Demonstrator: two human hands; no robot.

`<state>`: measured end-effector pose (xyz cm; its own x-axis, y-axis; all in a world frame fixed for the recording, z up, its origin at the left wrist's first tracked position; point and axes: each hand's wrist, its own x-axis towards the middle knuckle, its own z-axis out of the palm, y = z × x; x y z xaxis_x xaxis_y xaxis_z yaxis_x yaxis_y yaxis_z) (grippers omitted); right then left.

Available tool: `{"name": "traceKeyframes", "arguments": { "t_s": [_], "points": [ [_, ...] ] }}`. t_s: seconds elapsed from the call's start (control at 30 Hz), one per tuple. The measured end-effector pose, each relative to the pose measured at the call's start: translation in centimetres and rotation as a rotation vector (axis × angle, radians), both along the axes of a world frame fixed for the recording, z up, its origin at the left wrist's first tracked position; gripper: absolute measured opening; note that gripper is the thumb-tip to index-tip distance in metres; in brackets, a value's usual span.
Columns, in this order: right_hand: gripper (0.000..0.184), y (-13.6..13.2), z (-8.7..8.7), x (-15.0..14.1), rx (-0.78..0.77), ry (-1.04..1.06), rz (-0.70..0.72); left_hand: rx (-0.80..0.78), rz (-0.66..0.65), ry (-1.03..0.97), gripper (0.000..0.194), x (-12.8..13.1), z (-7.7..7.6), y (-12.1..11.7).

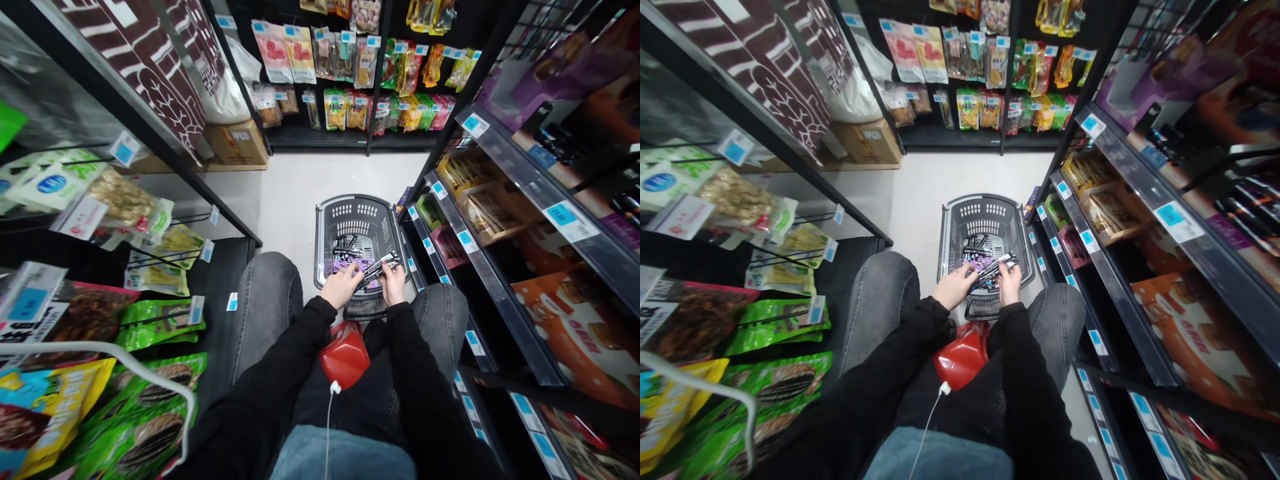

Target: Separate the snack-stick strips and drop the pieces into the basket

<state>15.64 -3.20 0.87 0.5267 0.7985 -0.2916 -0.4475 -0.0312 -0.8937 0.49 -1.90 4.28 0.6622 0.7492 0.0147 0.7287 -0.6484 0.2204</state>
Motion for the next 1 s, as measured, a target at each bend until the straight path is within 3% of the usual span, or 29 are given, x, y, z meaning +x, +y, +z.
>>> {"name": "traceKeyframes", "arguments": {
  "t_s": [0.13,0.3,0.43,0.57,0.63,0.7,0.8,1.0],
  "points": [
    [0.036,0.1,-0.1,0.0,0.013,-0.012,-0.004,-0.024,0.151,-0.127,0.029,0.4,-0.2,0.0],
    [0.034,0.2,-0.2,0.1,0.038,-0.002,-0.001,-0.165,0.334,-0.374,0.024,0.8,-1.0,0.2],
    [0.033,0.2,-0.1,0.2,0.062,-0.004,0.005,-0.564,0.410,-0.566,0.024,0.5,-1.6,0.6],
    [0.034,0.0,0.3,0.5,0.092,0.006,0.055,-1.006,0.303,-0.655,0.028,0.1,-1.5,1.1],
    [0.034,0.0,0.3,0.8,0.097,-0.013,0.076,-1.033,0.209,-0.668,0.027,0.0,-1.3,1.2],
    [0.033,0.1,0.1,1.1,0.090,-0.064,0.072,-0.954,0.149,-0.670,0.027,0.1,-1.1,1.1],
    [0.029,0.2,-0.4,1.3,0.052,-0.216,-0.003,-0.925,0.109,-0.675,0.028,0.4,-1.0,0.9],
    [0.030,0.3,-1.4,1.6,-0.024,-0.456,-0.109,-1.312,0.079,-0.745,0.039,0.7,-1.6,0.4]
  ]
}}
